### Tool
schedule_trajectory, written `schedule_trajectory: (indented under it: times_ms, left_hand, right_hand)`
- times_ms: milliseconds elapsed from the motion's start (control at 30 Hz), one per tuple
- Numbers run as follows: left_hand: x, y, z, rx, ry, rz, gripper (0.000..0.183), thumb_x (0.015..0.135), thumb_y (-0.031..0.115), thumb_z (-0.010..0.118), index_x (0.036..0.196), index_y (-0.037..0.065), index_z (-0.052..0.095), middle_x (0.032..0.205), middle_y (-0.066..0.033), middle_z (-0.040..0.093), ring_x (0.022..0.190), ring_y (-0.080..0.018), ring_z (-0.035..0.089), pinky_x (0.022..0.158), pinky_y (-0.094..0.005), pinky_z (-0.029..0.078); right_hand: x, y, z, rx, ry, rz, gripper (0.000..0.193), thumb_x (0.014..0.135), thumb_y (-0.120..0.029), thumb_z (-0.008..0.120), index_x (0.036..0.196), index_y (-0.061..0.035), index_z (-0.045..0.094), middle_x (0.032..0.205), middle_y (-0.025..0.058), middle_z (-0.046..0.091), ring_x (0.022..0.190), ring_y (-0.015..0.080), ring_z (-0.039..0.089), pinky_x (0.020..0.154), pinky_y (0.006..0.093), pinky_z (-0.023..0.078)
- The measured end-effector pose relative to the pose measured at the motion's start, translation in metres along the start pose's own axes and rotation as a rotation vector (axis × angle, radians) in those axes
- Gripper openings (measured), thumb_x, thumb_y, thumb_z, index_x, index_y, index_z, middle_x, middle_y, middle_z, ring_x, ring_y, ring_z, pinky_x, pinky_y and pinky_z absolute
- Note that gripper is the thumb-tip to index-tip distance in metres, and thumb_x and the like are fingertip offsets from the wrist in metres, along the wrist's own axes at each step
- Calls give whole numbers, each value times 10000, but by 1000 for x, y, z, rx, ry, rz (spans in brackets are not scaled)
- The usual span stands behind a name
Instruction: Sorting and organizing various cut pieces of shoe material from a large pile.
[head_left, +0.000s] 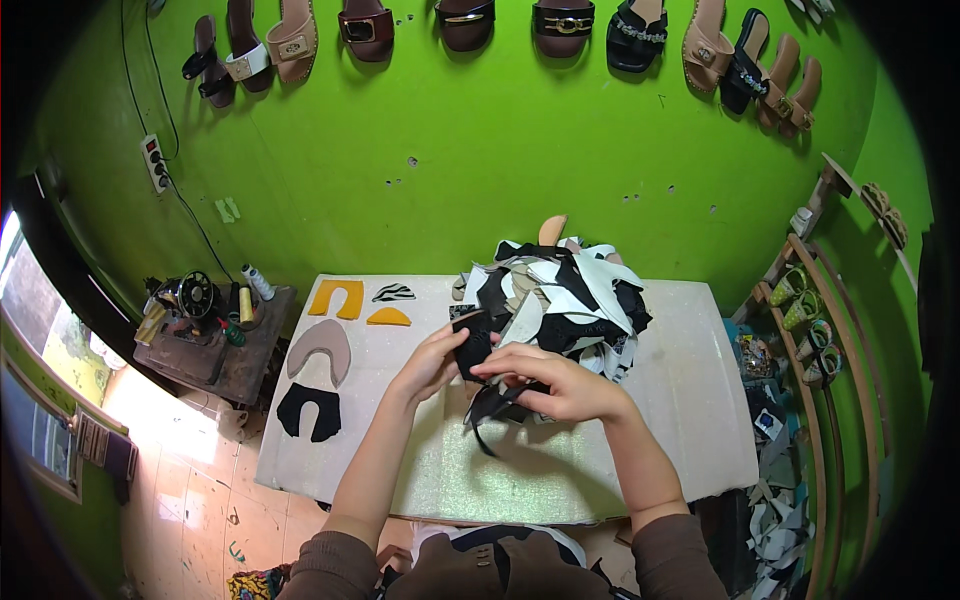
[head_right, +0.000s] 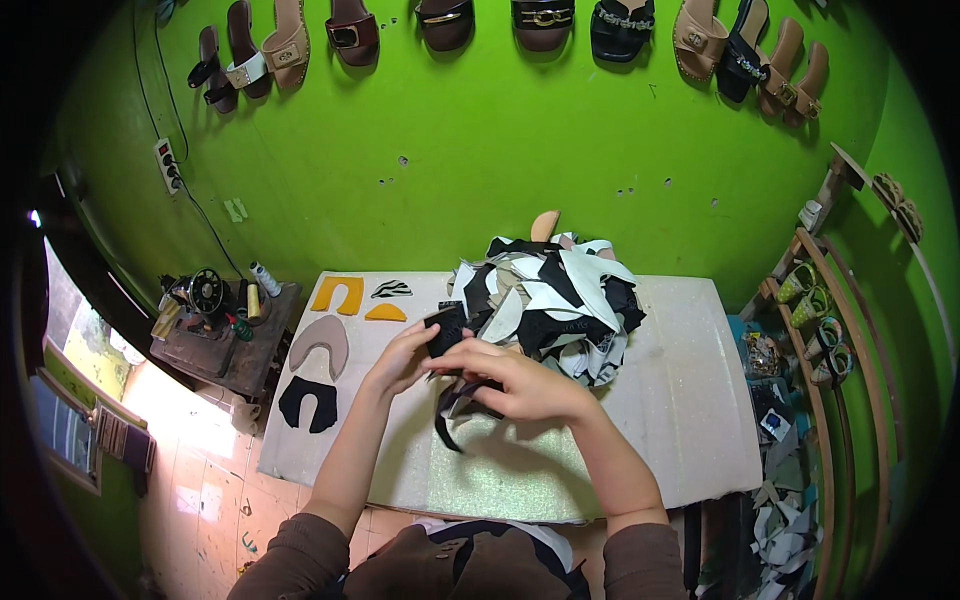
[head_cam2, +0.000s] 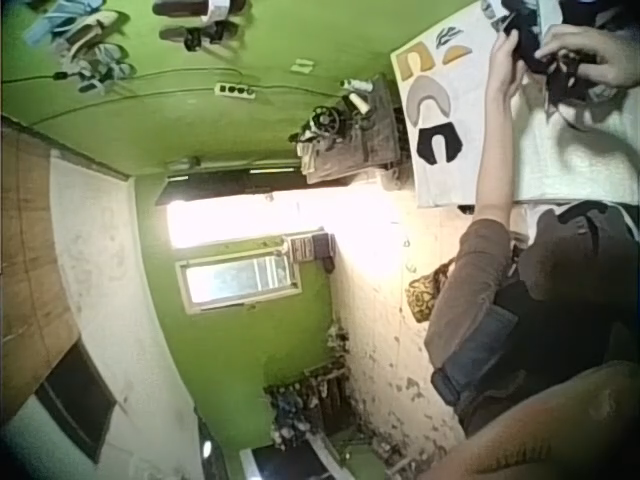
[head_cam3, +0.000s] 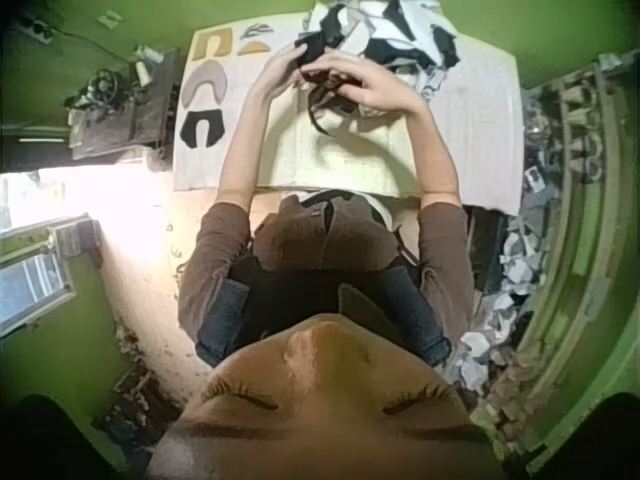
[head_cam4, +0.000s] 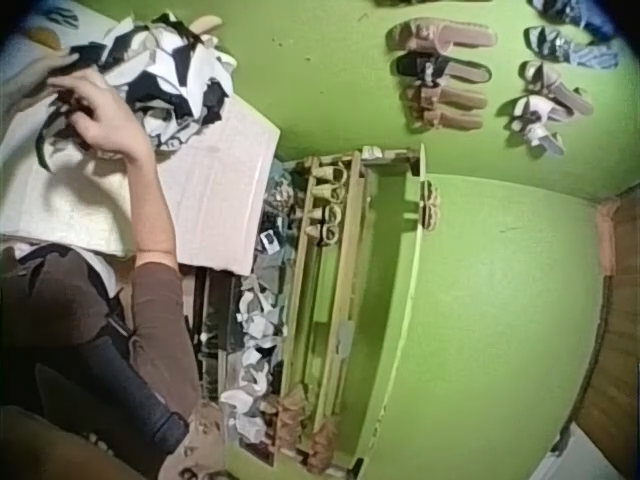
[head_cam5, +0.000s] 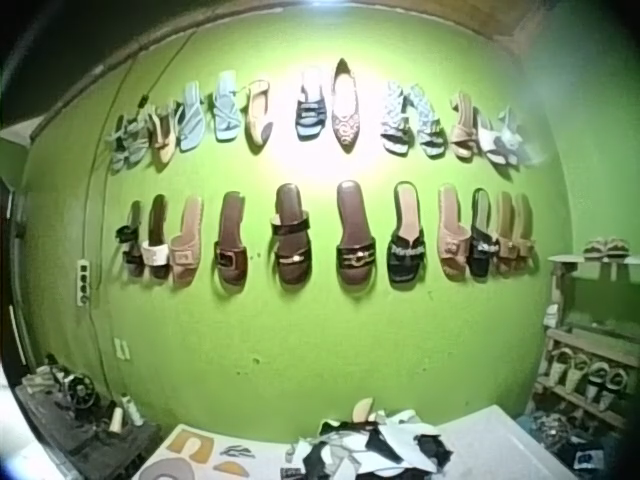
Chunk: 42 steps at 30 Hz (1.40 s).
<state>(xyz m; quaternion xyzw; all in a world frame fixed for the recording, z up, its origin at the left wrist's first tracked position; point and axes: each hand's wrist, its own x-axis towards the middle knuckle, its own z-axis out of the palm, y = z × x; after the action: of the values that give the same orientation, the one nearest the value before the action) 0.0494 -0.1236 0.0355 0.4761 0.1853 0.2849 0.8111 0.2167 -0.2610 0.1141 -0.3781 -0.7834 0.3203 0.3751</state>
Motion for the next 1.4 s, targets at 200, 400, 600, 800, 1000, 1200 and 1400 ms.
schedule_trajectory:
  times_ms: [200, 400, 600, 800, 1000, 1200, 1400]
  left_hand:
    - [10, -34, -37, -393, -488, -120, 540, 949, 517, 285, 1127, 65, 520, 994, -89, 608, 908, -173, 591, 800, -324, 473]
    - [-7, -14, -13, -99, -334, -161, 679, 907, 590, 304, 1344, 74, 354, 1144, -109, 566, 1052, -201, 571, 958, -343, 433]
    - [-9, -10, -6, 290, -237, -14, 554, 850, 317, 635, 1284, 51, 418, 1102, -54, 571, 970, -129, 565, 861, -289, 463]
    - [-6, -3, 8, 513, -102, -72, 325, 900, 243, 569, 1137, 24, 531, 933, -2, 602, 808, -69, 552, 693, -224, 466]
    - [-4, 13, 14, 856, -316, -95, 261, 927, 242, 531, 1026, 11, 600, 832, 35, 590, 732, -29, 491, 637, -213, 423]
    - [-13, 16, -6, 676, -244, -84, 299, 920, 270, 538, 983, -8, 628, 807, 26, 606, 697, -29, 500, 610, -196, 427]
    - [-21, -8, -29, 114, -399, -274, 374, 815, 224, 678, 1089, -11, 580, 934, -72, 651, 877, -144, 626, 840, -281, 488]
  right_hand:
    - [36, 5, -5, -41, -122, -111, 558, 699, 113, 462, 1224, -71, 506, 1040, 104, 495, 857, 196, 553, 790, 311, 462]
    - [21, 44, -13, -207, 144, 228, 301, 759, 6, 590, 1058, -31, 585, 966, 110, 619, 914, 214, 602, 805, 306, 466]
    - [12, 49, -22, -186, 131, 426, 194, 798, -106, 630, 966, -12, 605, 856, 114, 650, 796, 193, 618, 737, 286, 469]
    - [1, 54, -24, -231, 74, 446, 376, 770, -278, 678, 1025, -18, 590, 905, 153, 637, 837, 254, 608, 780, 330, 465]
    - [6, 59, -5, -100, 49, 243, 569, 777, -362, 690, 1204, -34, 504, 1070, 142, 592, 958, 243, 571, 881, 334, 430]
    - [0, 72, 18, -126, 36, 331, 385, 769, -340, 702, 915, 4, 613, 865, 127, 607, 817, 216, 580, 756, 318, 450]
    - [0, 87, 29, -112, 181, 138, 385, 752, -379, 703, 822, -3, 657, 924, 70, 604, 896, 214, 573, 800, 312, 426]
